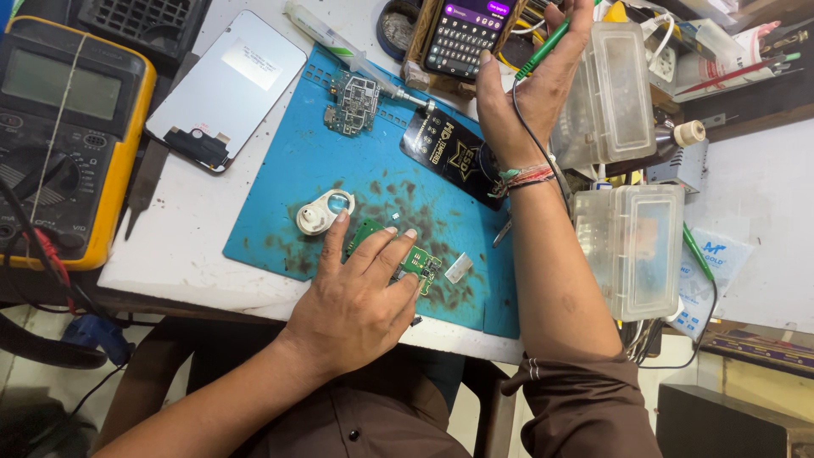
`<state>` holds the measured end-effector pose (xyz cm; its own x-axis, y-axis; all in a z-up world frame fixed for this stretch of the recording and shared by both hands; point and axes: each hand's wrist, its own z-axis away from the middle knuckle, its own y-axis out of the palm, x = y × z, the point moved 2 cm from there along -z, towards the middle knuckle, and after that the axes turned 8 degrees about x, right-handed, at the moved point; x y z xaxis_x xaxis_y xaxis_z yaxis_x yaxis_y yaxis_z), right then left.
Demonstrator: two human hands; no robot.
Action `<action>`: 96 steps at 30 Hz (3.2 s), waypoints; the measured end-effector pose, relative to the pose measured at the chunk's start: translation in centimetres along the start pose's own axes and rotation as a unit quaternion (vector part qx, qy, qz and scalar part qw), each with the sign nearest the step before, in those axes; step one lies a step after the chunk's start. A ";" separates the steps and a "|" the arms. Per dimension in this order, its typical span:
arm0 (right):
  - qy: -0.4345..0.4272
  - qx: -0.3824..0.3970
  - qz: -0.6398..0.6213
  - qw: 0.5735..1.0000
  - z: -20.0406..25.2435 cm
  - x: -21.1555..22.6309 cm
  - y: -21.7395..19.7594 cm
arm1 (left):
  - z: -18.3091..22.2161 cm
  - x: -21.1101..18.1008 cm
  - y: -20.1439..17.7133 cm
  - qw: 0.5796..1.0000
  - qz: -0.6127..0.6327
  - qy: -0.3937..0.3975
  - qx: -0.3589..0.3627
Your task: The person uses a soldering iron and tweezers to work on a green circuit board on a blue mat. They use a phone to view a reference image while continuing to solder the components on the board.
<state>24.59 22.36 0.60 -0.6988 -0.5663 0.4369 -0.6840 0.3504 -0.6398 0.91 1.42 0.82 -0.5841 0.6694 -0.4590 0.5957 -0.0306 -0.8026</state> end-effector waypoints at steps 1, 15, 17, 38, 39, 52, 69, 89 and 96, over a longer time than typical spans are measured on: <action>0.000 0.001 0.001 1.000 0.0 0.0 0.0 | 0.0 0.0 0.0 1.000 0.001 0.000 0.000; 0.016 -0.011 0.009 1.000 -0.5 -0.2 0.4 | 0.0 0.0 0.1 1.000 -0.009 -0.001 -0.001; 0.021 -0.015 0.018 1.000 -0.6 -0.6 0.3 | 0.0 0.0 0.1 1.000 -0.009 -0.001 -0.001; -0.004 0.032 0.032 0.999 0.2 0.6 -1.4 | -0.1 -0.1 -0.1 1.000 -0.009 0.004 -0.003; 0.004 0.034 0.042 0.999 0.0 0.8 -1.2 | -0.1 -0.1 -0.1 1.000 -0.010 0.005 -0.003; -0.055 0.022 0.042 0.997 -0.1 3.0 -1.0 | 1.6 -0.2 -3.7 0.989 0.104 0.089 -0.065; 0.001 -0.037 -0.068 0.997 2.8 3.2 -4.9 | 9.6 1.9 -18.7 0.937 -0.103 -0.181 -0.280; 0.064 -0.028 -0.128 0.989 7.5 7.6 -6.6 | -18.4 14.9 -3.4 0.942 -0.133 -0.291 0.105; 0.058 -0.009 -0.117 0.991 7.4 7.5 -6.3 | -20.4 15.6 -2.1 0.947 -0.150 -0.275 0.070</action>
<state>25.22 10.32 3.25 -0.5396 -0.5444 0.6422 -0.8328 0.2336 -0.5018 1.83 27.04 3.10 -0.9372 0.1773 -0.3005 0.3012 -0.0235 -0.9533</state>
